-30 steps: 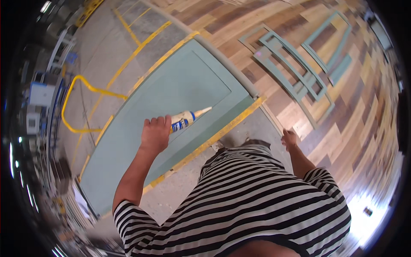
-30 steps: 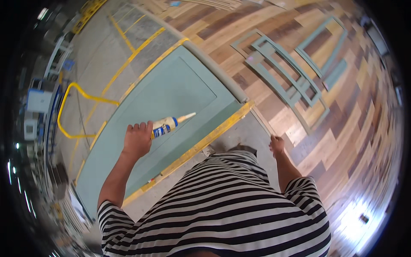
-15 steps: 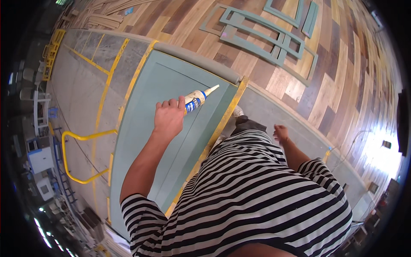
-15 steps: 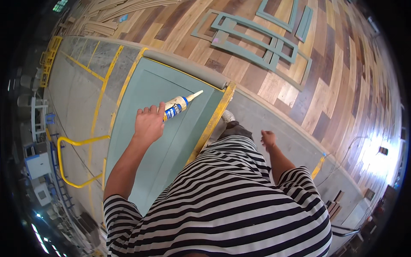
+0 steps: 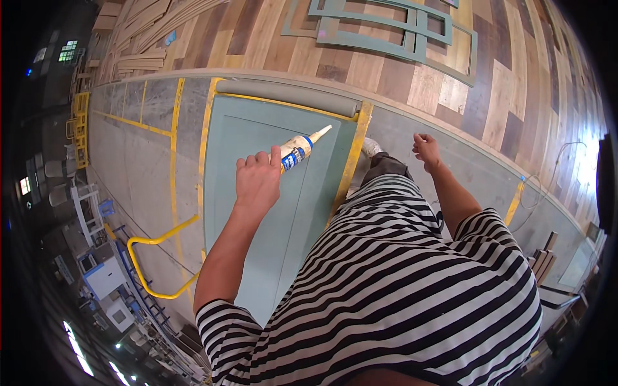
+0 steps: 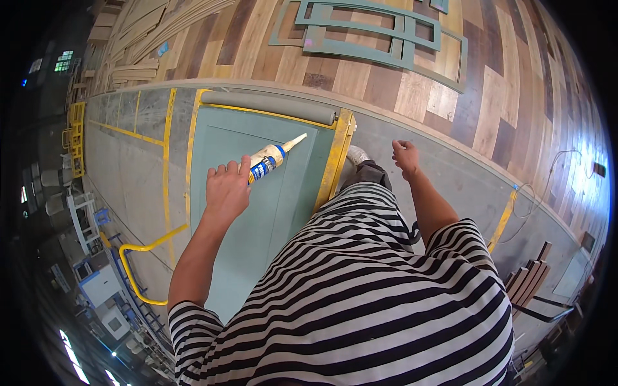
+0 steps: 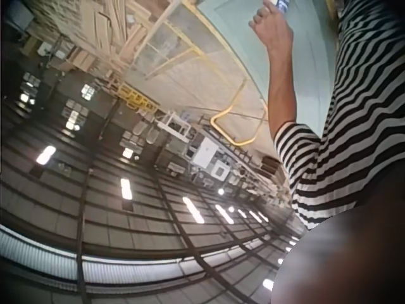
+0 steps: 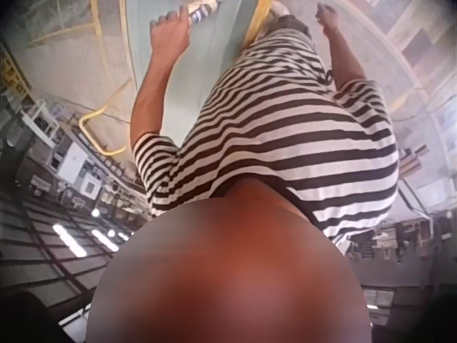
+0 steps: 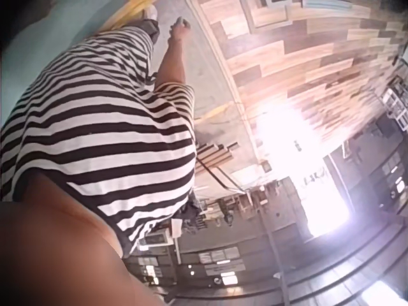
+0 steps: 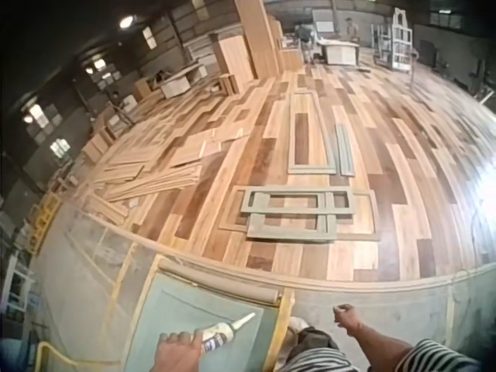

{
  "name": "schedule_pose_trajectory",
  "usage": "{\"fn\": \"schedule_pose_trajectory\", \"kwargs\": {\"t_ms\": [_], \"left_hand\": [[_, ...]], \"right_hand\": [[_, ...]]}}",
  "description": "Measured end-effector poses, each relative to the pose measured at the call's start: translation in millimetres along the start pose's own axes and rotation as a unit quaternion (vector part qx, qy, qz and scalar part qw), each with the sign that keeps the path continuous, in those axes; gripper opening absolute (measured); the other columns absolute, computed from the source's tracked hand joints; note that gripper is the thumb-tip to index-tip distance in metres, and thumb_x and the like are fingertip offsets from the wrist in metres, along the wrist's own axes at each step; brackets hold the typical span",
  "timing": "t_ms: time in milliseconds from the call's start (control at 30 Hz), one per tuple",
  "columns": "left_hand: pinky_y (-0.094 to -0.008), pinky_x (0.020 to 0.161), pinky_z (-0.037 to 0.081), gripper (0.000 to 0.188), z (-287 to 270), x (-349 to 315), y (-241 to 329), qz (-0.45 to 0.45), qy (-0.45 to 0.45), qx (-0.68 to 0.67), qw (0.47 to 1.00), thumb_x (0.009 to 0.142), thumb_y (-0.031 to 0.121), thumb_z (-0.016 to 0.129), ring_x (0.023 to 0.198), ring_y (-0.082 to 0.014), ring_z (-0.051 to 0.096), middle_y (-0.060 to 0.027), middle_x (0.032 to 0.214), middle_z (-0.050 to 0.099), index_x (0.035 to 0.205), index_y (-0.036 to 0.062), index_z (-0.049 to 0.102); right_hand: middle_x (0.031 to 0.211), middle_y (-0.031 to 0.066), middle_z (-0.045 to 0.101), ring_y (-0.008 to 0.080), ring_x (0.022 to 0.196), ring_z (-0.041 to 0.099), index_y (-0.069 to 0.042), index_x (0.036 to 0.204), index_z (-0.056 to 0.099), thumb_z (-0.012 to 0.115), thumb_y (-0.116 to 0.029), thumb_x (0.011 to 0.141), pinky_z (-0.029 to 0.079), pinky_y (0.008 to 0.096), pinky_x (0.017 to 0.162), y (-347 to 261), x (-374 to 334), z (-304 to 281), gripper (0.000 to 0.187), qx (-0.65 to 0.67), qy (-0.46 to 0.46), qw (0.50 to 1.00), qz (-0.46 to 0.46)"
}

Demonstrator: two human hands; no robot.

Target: Applying adhesive to a green panel using a caulk gun and then bonding a second panel on top.

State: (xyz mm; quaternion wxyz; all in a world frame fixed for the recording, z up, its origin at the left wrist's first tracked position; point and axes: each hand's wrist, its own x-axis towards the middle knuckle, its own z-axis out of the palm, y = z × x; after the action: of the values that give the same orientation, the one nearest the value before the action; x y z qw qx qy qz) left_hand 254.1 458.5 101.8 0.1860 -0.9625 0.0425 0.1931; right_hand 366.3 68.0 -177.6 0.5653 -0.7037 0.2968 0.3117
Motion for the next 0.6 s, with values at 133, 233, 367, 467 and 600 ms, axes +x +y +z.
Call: {"fn": "schedule_pose_trajectory", "kwargs": {"t_ms": [133,233,367,467,600], "left_hand": [[-0.0389,0.071,0.042,0.071,-2.1,6.4,-5.5,0.014,-0.002,0.009,1.0,0.068,0.022,0.079,0.08,-0.0242,0.06,-0.0088,0.091,0.059,0.13,0.0068,0.051],[-0.0381,0.067,0.041,0.059,-8.3,8.9,-8.4,0.031,0.009,0.001,0.999,0.07,0.008,0.07,0.078,-0.0242,0.061,-0.0122,0.091,0.061,0.126,0.0038,0.052],[-0.0379,0.067,0.041,0.058,-8.5,9.1,-8.3,0.035,0.021,0.014,0.999,0.069,0.008,0.071,0.077,-0.0237,0.061,-0.0117,0.09,0.061,0.124,0.0042,0.052],[-0.0378,0.067,0.041,0.058,-7.3,8.8,-9.7,0.034,0.023,0.014,0.999,0.068,0.008,0.072,0.077,-0.0234,0.061,-0.0114,0.09,0.061,0.123,0.0043,0.052],[-0.0377,0.067,0.041,0.058,-8.0,10.2,-10.0,0.039,0.029,0.022,0.999,0.068,0.008,0.071,0.077,-0.0236,0.061,-0.0111,0.089,0.061,0.123,0.0049,0.052]], "right_hand": [[0.083,0.0018,0.058,0.0122,0.07,0.056,-0.008,0.109,0.059,0.064,-0.037,0.089,0.045,0.0272,0.058,6.1,-1.5,-1.3,0.036,-0.014,0.005,1.0,0.015],[0.082,0.0016,0.058,0.012,0.069,0.056,-0.008,0.108,0.059,0.064,-0.037,0.09,0.044,0.0268,0.056,17.1,1.0,-8.1,0.034,-0.032,0.023,0.999,0.032],[0.079,0.0011,0.059,0.0113,0.067,0.056,-0.008,0.108,0.059,0.064,-0.037,0.09,0.042,0.0264,0.054,25.9,0.7,-13.2,0.034,-0.027,0.027,0.998,0.053],[0.079,0.0007,0.058,0.011,0.066,0.055,-0.008,0.108,0.059,0.064,-0.037,0.09,0.042,0.0264,0.053,24.8,-2.6,-11.8,0.034,-0.03,0.031,0.997,0.058],[0.079,0.0003,0.058,0.0109,0.067,0.055,-0.008,0.109,0.059,0.063,-0.037,0.09,0.042,0.0261,0.054,19.5,-2.7,-8.9,0.034,-0.045,0.03,0.998,0.046]]}}
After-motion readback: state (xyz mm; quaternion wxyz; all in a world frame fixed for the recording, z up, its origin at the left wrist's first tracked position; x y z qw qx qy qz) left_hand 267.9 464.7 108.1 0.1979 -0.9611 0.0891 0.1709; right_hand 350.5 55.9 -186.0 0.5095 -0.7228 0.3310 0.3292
